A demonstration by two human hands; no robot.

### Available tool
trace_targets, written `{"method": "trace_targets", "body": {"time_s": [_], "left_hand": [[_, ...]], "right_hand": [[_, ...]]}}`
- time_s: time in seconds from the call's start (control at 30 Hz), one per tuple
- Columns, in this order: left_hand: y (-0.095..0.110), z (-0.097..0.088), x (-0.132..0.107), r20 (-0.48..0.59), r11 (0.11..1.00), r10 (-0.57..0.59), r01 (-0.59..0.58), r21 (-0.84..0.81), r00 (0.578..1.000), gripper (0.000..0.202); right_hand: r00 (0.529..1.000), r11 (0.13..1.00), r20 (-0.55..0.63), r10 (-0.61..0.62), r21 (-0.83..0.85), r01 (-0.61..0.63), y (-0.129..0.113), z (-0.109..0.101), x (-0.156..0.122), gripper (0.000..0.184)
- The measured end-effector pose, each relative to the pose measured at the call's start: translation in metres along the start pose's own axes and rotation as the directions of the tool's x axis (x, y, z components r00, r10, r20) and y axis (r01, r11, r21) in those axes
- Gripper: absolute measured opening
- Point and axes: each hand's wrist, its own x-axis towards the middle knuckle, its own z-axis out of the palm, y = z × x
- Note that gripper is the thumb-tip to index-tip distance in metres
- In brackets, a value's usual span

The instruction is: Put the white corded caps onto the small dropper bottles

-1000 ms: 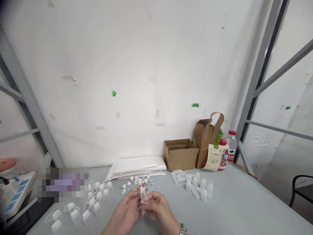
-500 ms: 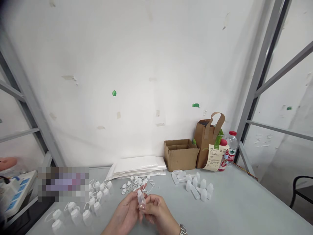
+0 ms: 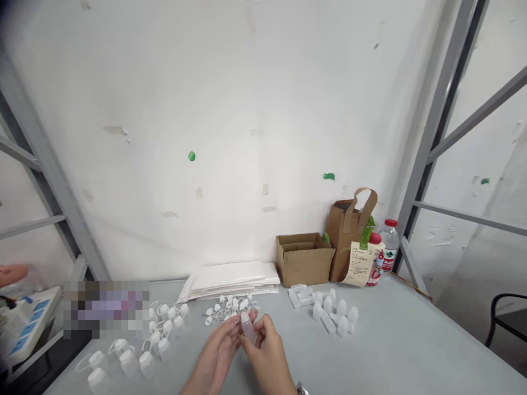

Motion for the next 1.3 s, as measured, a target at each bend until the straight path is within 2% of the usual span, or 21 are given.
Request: {"method": "trace_targets", "body": {"time_s": [0.1, 0.17, 0.23, 0.33, 0.4, 0.47, 0.53, 0.6, 0.73, 0.83, 0.97, 1.07, 1.2, 1.3], "left_hand": [[-0.001, 0.000, 0.000, -0.009, 0.998, 0.022, -0.021, 0.063, 1.000, 0.038], [-0.001, 0.000, 0.001, -0.010, 0.992, 0.042, -0.041, 0.120, 0.999, 0.040], [-0.002, 0.000, 0.002, -0.016, 0.987, 0.060, -0.057, 0.151, 0.998, 0.040], [-0.002, 0.001, 0.003, -0.035, 0.987, 0.071, -0.065, 0.145, 0.997, 0.040], [-0.002, 0.002, 0.002, -0.048, 0.990, 0.059, -0.053, 0.129, 0.997, 0.040], [-0.002, 0.002, 0.000, -0.058, 0.993, 0.038, -0.031, 0.114, 0.998, 0.039], [-0.001, 0.002, -0.001, -0.058, 0.996, 0.012, -0.006, 0.094, 0.998, 0.039], [0.000, 0.002, -0.002, -0.051, 0.997, -0.020, 0.023, 0.076, 0.999, 0.038], [0.001, 0.001, -0.002, -0.036, 0.996, -0.060, 0.062, 0.069, 0.998, 0.038], [0.000, -0.001, -0.001, -0.026, 0.996, -0.072, 0.073, 0.046, 0.997, 0.039], [-0.003, -0.006, 0.001, -0.022, 0.994, -0.107, 0.108, 0.028, 0.994, 0.037], [-0.005, -0.007, 0.003, 0.003, 0.991, -0.130, 0.130, 0.024, 0.992, 0.037], [-0.007, -0.007, 0.005, -0.044, 0.988, -0.145, 0.147, 0.048, 0.988, 0.042], [-0.005, -0.006, 0.005, -0.039, 0.985, -0.163, 0.165, 0.052, 0.986, 0.042]], "right_hand": [[0.995, 0.980, -0.052, -0.087, -0.184, 0.076, 0.007, 0.000, -0.001, 0.027], [0.977, 0.932, -0.071, -0.201, -0.321, 0.168, 0.010, 0.000, -0.002, 0.023], [0.936, 0.851, -0.067, -0.346, -0.442, 0.283, 0.012, -0.001, -0.003, 0.020], [0.842, 0.708, -0.041, -0.537, -0.564, 0.425, 0.011, -0.003, -0.005, 0.015], [0.798, 0.642, -0.021, -0.602, -0.608, 0.468, 0.010, -0.003, -0.006, 0.014], [0.790, 0.617, -0.006, -0.613, -0.628, 0.474, 0.009, -0.004, -0.006, 0.014], [0.812, 0.635, -0.008, -0.583, -0.628, 0.450, 0.009, -0.003, -0.006, 0.015], [0.855, 0.685, -0.018, -0.518, -0.607, 0.403, 0.009, -0.003, -0.006, 0.018], [0.946, 0.815, -0.028, -0.322, -0.518, 0.261, 0.007, -0.002, -0.006, 0.021], [0.986, 0.896, -0.041, -0.163, -0.425, 0.131, 0.004, -0.002, -0.006, 0.022], [0.998, 0.967, -0.062, -0.013, -0.254, -0.003, 0.000, -0.002, -0.004, 0.027], [0.997, 0.996, -0.022, 0.072, -0.055, -0.073, -0.004, -0.001, -0.002, 0.031], [0.977, 0.957, 0.106, 0.183, 0.209, -0.201, -0.012, 0.001, 0.001, 0.035], [0.963, 0.914, 0.170, 0.209, 0.316, -0.254, -0.015, 0.001, 0.004, 0.038]]}}
